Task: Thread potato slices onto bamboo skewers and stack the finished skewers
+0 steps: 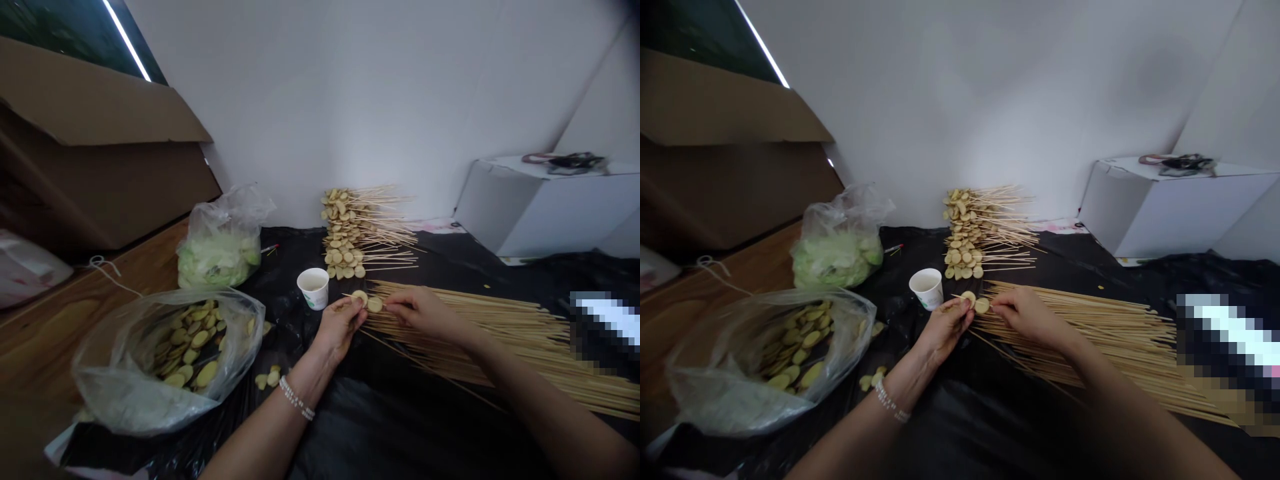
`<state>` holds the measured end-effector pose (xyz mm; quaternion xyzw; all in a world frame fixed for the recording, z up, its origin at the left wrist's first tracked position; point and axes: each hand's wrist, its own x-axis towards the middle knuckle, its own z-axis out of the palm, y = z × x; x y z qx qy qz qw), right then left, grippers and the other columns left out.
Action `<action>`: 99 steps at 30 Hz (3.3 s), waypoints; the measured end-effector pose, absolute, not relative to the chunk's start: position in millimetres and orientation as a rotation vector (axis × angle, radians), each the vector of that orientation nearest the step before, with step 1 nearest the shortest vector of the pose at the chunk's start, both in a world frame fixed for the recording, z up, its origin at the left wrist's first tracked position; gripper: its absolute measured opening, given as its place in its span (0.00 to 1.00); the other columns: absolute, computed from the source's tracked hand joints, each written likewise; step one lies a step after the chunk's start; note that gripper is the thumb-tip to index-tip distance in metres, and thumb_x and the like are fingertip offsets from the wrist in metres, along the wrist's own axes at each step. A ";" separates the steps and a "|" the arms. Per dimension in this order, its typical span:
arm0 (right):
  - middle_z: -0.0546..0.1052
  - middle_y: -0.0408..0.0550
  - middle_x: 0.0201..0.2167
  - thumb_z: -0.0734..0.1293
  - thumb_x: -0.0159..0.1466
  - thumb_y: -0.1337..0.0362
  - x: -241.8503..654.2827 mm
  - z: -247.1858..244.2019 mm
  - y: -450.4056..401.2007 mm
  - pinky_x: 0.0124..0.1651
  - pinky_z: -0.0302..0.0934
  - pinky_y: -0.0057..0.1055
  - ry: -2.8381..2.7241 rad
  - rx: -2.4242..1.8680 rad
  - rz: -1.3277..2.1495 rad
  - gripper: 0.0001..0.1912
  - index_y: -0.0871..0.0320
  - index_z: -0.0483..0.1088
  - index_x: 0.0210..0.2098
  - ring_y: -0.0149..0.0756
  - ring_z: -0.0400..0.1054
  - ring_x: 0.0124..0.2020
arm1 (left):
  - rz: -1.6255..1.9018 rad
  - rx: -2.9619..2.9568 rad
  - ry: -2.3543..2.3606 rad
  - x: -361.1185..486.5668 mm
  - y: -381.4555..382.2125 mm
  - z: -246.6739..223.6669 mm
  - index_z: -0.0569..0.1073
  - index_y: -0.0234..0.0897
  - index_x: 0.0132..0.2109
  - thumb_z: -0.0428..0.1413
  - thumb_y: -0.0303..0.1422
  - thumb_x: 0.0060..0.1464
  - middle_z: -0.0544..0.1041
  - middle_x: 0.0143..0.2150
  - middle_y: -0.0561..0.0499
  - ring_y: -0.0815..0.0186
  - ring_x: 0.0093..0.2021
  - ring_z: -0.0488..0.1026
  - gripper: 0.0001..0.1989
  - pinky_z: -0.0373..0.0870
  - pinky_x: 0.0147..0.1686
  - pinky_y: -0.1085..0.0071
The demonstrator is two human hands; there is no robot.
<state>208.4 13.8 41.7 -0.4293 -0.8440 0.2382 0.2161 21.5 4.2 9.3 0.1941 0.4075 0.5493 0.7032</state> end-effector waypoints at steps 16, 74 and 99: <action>0.80 0.47 0.34 0.58 0.63 0.62 238.5 47.4 24.0 0.36 0.58 0.30 -2.334 -1.345 0.424 0.16 0.57 0.77 0.37 0.35 0.71 0.32 | 1.294 0.341 0.904 9.8 14.7 8.9 0.74 0.30 0.31 0.61 0.23 0.48 0.77 0.29 0.49 0.74 0.27 0.74 0.03 0.73 0.31 0.79; 0.76 0.47 0.27 0.55 0.65 0.67 201.5 43.9 -5.6 0.30 0.48 0.28 -2.438 -1.527 0.082 0.15 0.56 0.71 0.29 0.33 0.67 0.28 | 1.319 0.484 1.053 6.6 17.5 1.5 0.75 0.28 0.29 0.64 0.26 0.44 0.76 0.27 0.49 0.76 0.23 0.70 0.05 0.72 0.29 0.80; 0.76 0.46 0.26 0.56 0.65 0.65 202.2 27.8 9.9 0.33 0.52 0.28 -2.343 -1.261 0.352 0.15 0.57 0.73 0.28 0.34 0.66 0.28 | 1.227 0.466 0.931 14.2 11.0 3.1 0.76 0.29 0.30 0.63 0.24 0.45 0.76 0.29 0.49 0.75 0.26 0.73 0.03 0.74 0.32 0.80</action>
